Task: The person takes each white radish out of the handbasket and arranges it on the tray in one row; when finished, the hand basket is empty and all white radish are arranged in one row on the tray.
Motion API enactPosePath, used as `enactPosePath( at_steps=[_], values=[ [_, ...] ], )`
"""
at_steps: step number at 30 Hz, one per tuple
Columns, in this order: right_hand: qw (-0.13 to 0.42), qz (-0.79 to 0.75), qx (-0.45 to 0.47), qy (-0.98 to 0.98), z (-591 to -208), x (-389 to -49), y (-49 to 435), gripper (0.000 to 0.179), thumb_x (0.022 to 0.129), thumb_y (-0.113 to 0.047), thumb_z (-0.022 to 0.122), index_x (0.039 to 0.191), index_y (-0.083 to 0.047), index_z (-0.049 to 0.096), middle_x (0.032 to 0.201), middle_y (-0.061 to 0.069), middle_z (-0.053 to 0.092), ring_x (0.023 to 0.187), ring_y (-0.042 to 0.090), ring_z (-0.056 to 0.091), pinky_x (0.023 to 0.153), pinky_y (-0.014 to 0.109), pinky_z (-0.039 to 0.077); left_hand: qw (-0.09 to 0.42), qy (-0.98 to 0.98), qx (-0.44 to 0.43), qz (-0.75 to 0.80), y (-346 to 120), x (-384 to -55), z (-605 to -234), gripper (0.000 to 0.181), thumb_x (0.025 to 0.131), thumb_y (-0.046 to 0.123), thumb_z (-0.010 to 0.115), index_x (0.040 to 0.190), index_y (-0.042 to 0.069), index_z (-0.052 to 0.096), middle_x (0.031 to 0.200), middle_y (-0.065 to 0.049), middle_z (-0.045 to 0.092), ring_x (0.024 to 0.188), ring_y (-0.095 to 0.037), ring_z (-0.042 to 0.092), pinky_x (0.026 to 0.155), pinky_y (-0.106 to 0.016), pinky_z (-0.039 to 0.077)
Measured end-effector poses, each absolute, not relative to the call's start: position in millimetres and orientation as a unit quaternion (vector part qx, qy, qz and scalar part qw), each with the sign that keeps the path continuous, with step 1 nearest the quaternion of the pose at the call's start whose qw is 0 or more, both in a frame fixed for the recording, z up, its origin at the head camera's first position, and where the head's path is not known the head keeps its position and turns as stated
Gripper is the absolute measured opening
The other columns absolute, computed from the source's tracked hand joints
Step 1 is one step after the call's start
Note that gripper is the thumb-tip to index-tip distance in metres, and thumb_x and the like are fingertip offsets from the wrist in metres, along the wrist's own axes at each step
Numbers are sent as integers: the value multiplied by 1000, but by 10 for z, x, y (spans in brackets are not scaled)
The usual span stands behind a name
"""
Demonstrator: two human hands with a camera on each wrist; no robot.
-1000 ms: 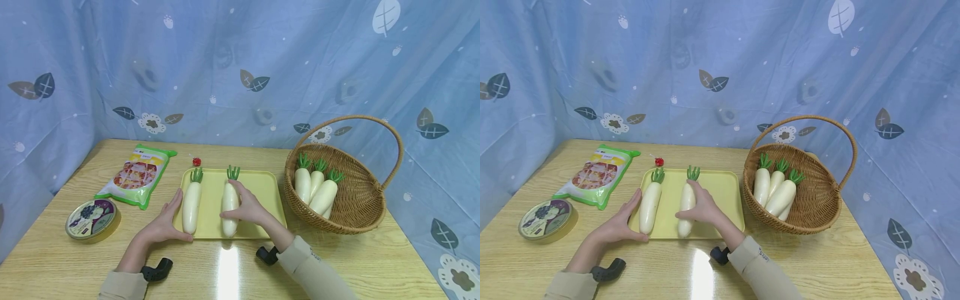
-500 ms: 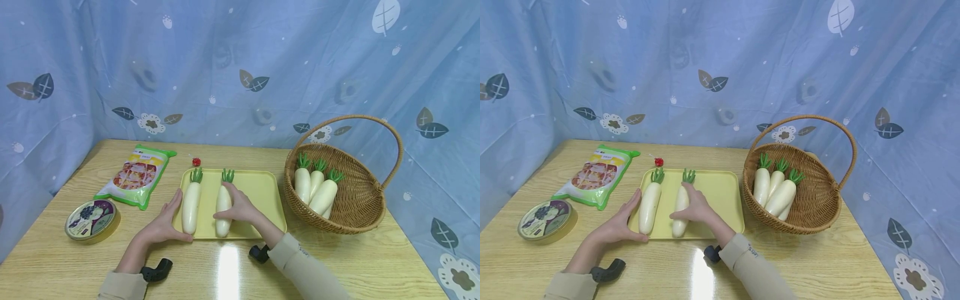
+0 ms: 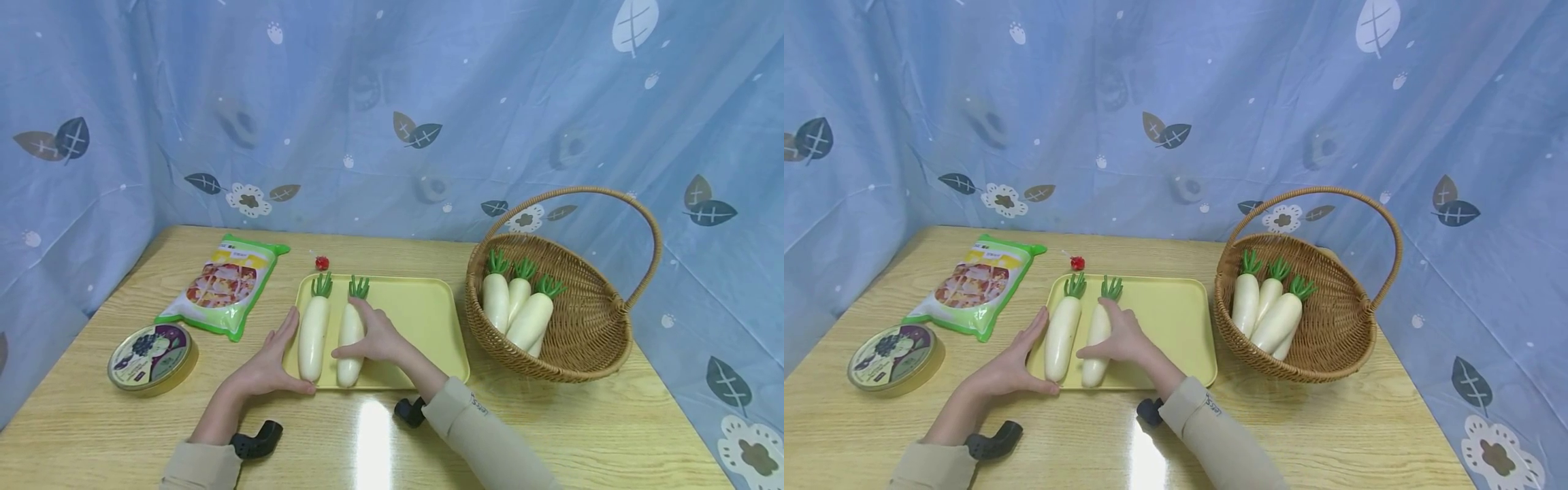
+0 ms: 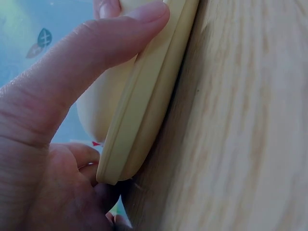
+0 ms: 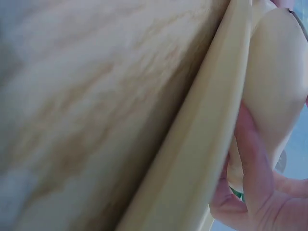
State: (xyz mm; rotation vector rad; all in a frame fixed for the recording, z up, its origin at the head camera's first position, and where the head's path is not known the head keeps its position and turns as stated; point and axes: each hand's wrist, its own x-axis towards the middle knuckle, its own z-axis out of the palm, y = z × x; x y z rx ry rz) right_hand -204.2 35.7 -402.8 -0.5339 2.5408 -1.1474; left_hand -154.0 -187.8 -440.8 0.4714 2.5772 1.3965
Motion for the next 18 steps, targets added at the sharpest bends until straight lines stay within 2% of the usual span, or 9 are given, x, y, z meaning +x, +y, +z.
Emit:
enactPosePath(
  at_steps=[5,11,18],
  values=[
    [154,-377,-196,892,-4026,-2049,296,103,63,-38,82,145,-15,24,138,20,35,123,34,35,96,49,36,89,865,158,469,-1879,-1543,-4405,135,54,34,87,144,0,-7,150,-19,-11,134,-42,-11,103,-59,-10],
    [156,-380,-191,892,-4000,-2051,215,105,61,-38,84,145,-14,25,131,20,39,114,29,41,90,44,41,87,864,157,470,-1884,-1544,-4389,135,53,33,87,144,-1,-6,150,-20,-11,134,-42,-10,103,-59,-10],
    [158,-380,-181,893,-4001,-2050,123,106,60,-41,84,145,-17,25,130,19,39,110,25,43,89,43,42,95,864,136,476,-1886,-1516,-4381,138,53,32,88,145,6,-12,150,-20,-10,129,-50,-15,100,-64,-8]
  ],
)
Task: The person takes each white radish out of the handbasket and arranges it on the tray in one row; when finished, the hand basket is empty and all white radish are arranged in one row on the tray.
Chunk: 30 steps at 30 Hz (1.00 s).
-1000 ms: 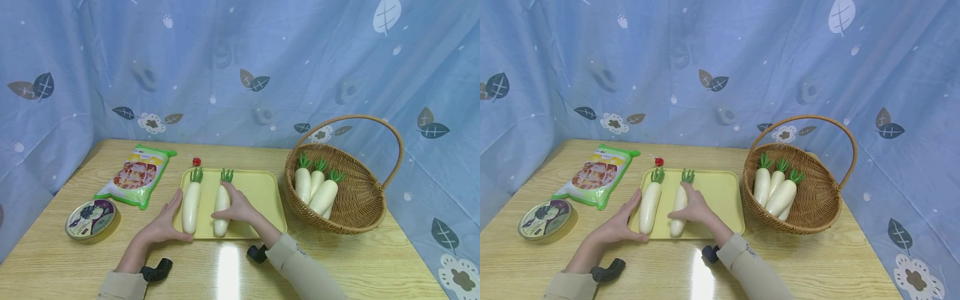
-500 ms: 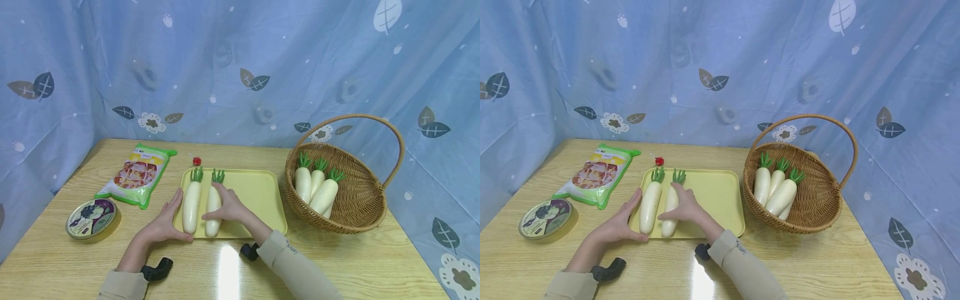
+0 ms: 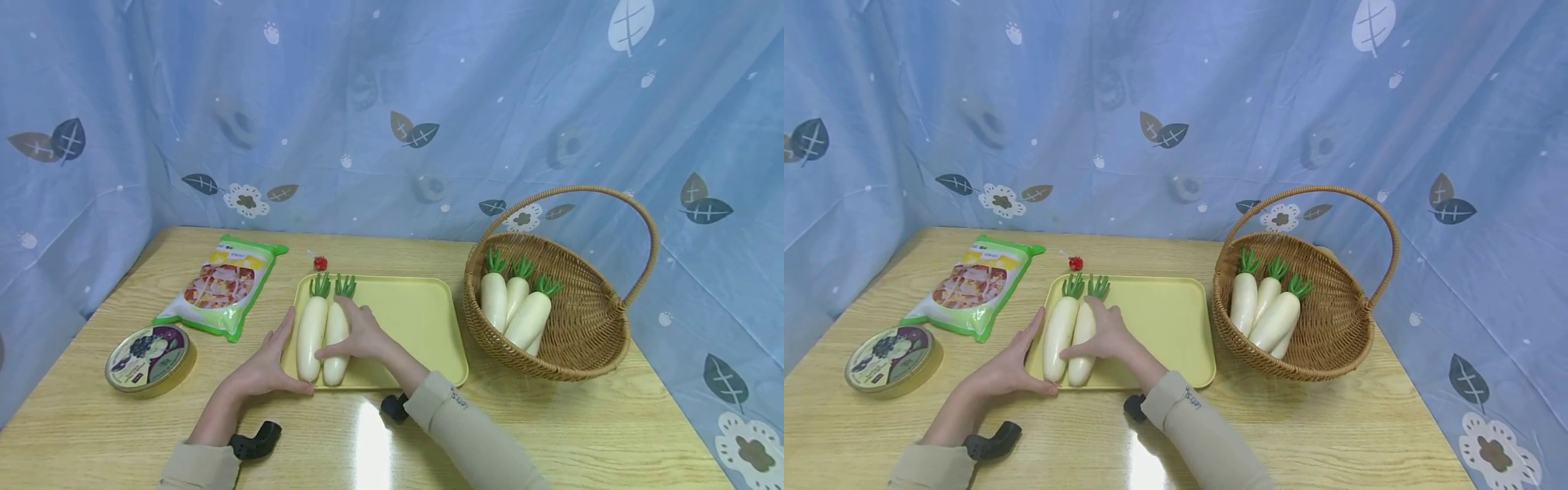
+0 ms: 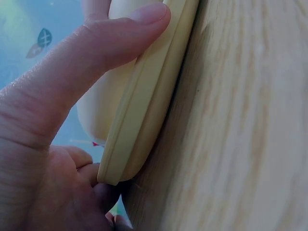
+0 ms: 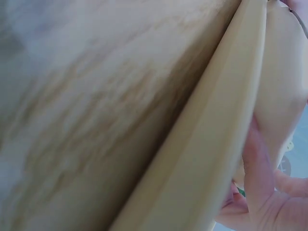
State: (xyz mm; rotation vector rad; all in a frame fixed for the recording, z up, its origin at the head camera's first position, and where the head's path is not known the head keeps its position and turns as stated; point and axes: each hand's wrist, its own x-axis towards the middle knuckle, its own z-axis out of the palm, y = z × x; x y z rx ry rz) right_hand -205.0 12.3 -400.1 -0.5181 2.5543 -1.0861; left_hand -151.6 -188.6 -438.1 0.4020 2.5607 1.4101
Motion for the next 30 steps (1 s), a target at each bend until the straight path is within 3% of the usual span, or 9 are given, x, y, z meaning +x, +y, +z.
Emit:
enactPosePath(
  at_steps=[10,30],
  values=[
    [168,-372,-176,896,-4015,-2055,5,107,59,-43,83,145,-18,24,129,19,38,106,23,44,86,40,44,91,862,134,481,-1891,-1498,-4386,140,52,32,89,145,7,-12,150,-21,-6,130,-50,-13,101,-63,-7],
    [170,-354,-186,901,-3974,-2070,-49,107,60,-43,83,145,-18,23,122,17,40,97,19,42,78,33,44,96,857,129,490,-1882,-1520,-4388,140,53,30,88,145,8,-15,150,-19,-11,128,-52,-15,99,-66,-6]
  ],
)
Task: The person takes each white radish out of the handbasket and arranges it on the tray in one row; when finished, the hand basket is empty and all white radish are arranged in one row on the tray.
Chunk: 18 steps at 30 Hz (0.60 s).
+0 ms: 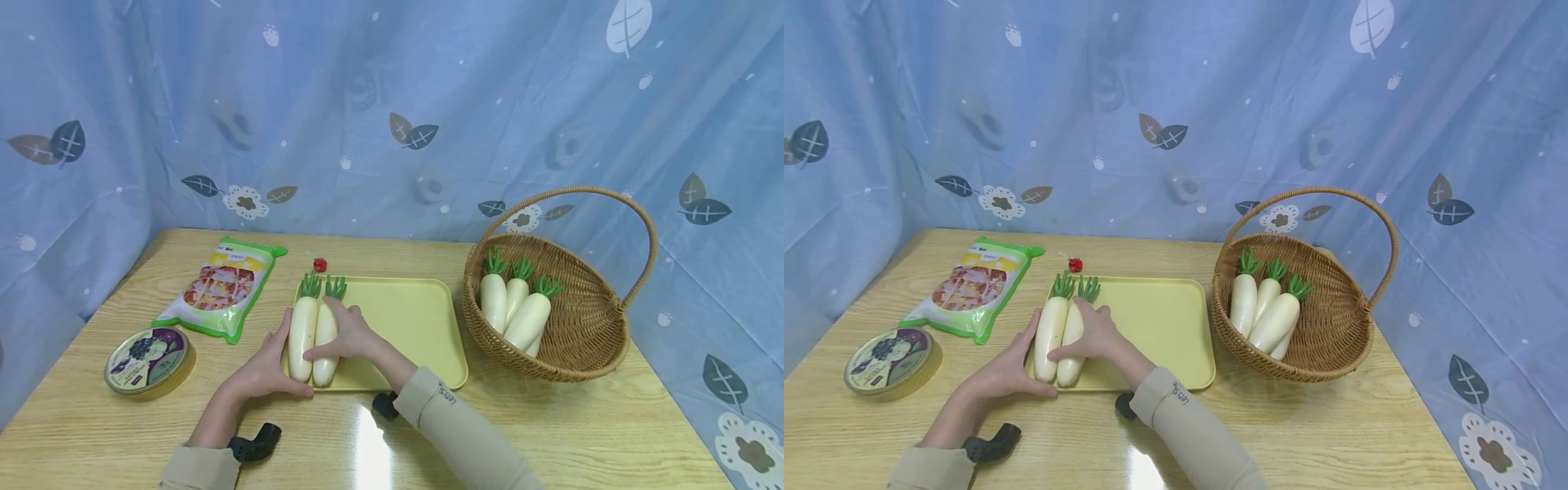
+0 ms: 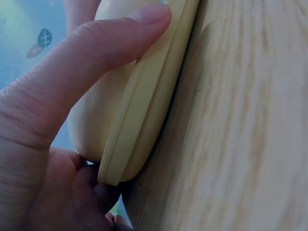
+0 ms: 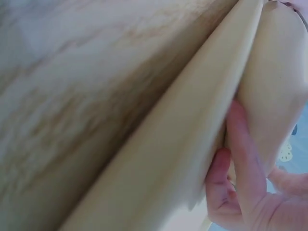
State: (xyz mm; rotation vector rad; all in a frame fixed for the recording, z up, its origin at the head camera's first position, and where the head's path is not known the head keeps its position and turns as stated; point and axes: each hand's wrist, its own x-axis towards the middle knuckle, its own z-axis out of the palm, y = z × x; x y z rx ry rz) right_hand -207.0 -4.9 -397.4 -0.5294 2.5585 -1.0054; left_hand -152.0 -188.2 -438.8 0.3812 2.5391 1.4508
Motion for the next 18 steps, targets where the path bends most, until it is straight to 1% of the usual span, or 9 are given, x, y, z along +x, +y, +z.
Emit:
enactPosePath(
  at_steps=[3,8,14,18],
  values=[
    [174,-346,-195,901,-3959,-2064,-50,108,61,-44,82,146,-18,20,123,16,40,97,18,42,78,32,44,100,860,125,485,-1884,-1516,-4379,140,53,31,88,144,7,-15,150,-20,-11,127,-53,-15,98,-67,-5],
    [186,-344,-192,900,-3913,-2039,-32,111,62,-45,81,147,-20,15,127,19,37,101,21,43,82,36,44,103,865,121,476,-1879,-1519,-4378,140,54,33,88,144,7,-15,150,-20,-10,127,-54,-14,98,-67,-3],
    [180,-337,-200,902,-3868,-2017,-6,110,62,-45,81,147,-17,17,128,18,38,107,23,42,85,38,44,100,866,124,474,-1877,-1527,-4396,140,53,33,88,144,6,-15,150,-21,-9,128,-53,-13,100,-66,-4],
    [174,-324,-212,906,-3863,-2003,16,111,61,-46,81,147,-14,18,125,17,40,104,21,43,84,36,44,96,867,128,473,-1878,-1529,-4402,140,53,34,88,144,5,-14,150,-21,-9,129,-52,-12,100,-65,-5]
  ],
)
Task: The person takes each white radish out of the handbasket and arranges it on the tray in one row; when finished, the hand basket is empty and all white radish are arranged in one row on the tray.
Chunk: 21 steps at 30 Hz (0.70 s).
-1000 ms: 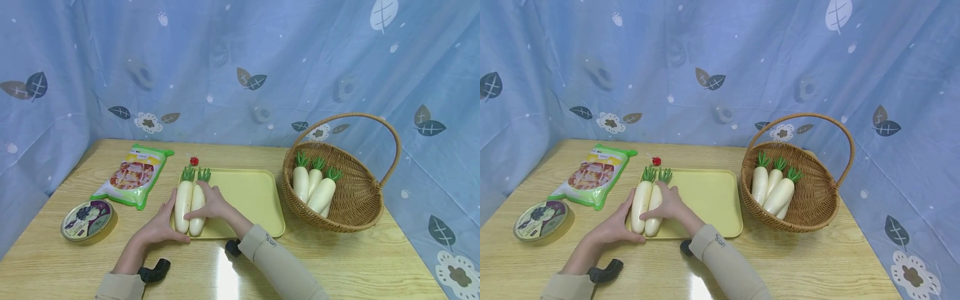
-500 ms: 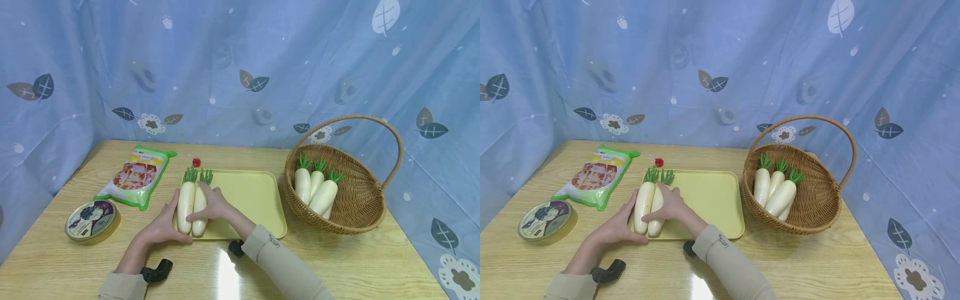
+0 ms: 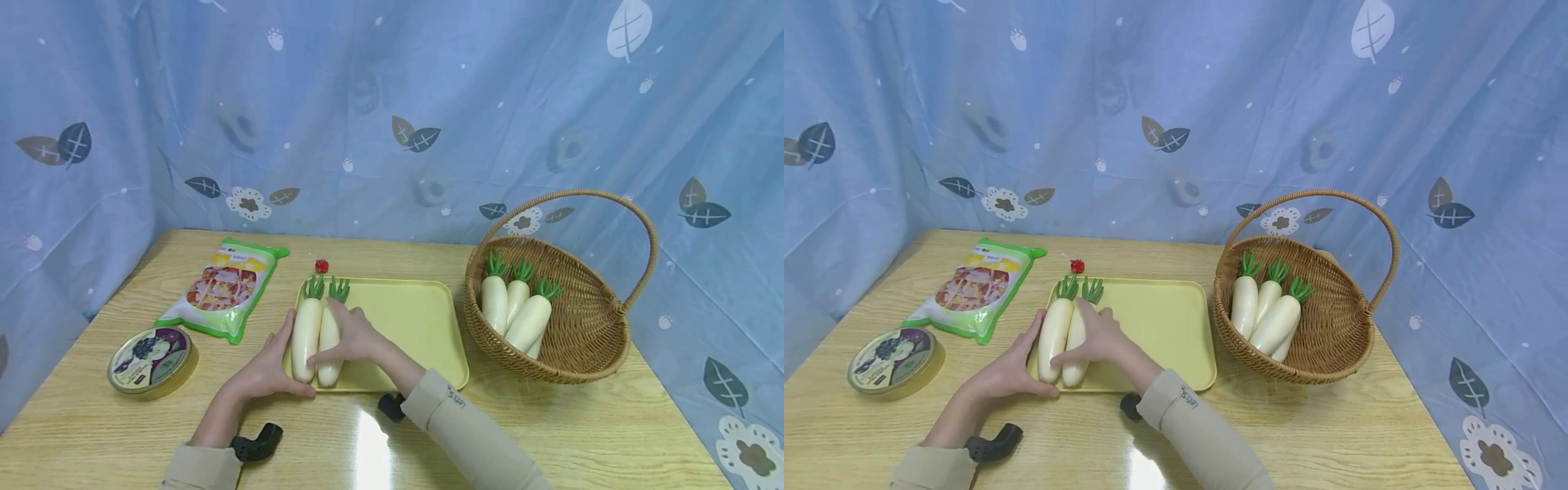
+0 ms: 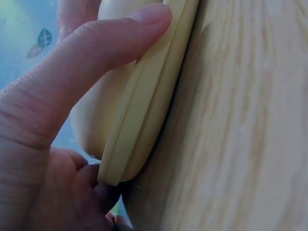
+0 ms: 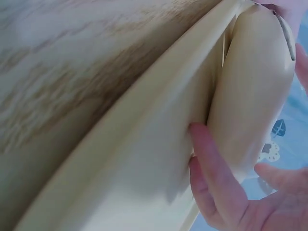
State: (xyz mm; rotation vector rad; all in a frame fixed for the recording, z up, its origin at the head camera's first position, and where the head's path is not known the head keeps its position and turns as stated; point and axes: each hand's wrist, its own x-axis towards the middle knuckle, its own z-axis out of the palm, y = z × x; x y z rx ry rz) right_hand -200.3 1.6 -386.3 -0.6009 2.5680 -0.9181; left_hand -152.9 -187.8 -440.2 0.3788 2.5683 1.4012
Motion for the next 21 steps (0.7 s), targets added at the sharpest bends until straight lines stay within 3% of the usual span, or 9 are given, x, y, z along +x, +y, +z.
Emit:
enactPosePath(
  at_steps=[11,17,21],
  values=[
    [159,-314,-221,910,-3840,-1959,127,109,62,-46,81,147,-15,20,127,18,40,110,23,42,84,36,45,95,867,126,473,-1873,-1532,-4405,140,52,33,88,144,4,-14,150,-23,-8,129,-52,-12,100,-65,-4],
    [159,-332,-206,906,-3765,-1929,213,106,62,-44,82,146,-18,22,128,20,37,111,28,45,85,42,45,96,870,119,468,-1870,-1532,-4402,140,52,34,88,144,4,-13,150,-24,-6,127,-55,-11,99,-67,-1],
    [160,-336,-208,905,-3708,-1912,279,105,63,-45,80,146,-20,21,131,19,36,107,27,47,81,39,47,97,872,116,466,-1873,-1533,-4398,140,52,34,88,144,5,-13,150,-24,-6,127,-56,-11,99,-68,0]
  ],
)
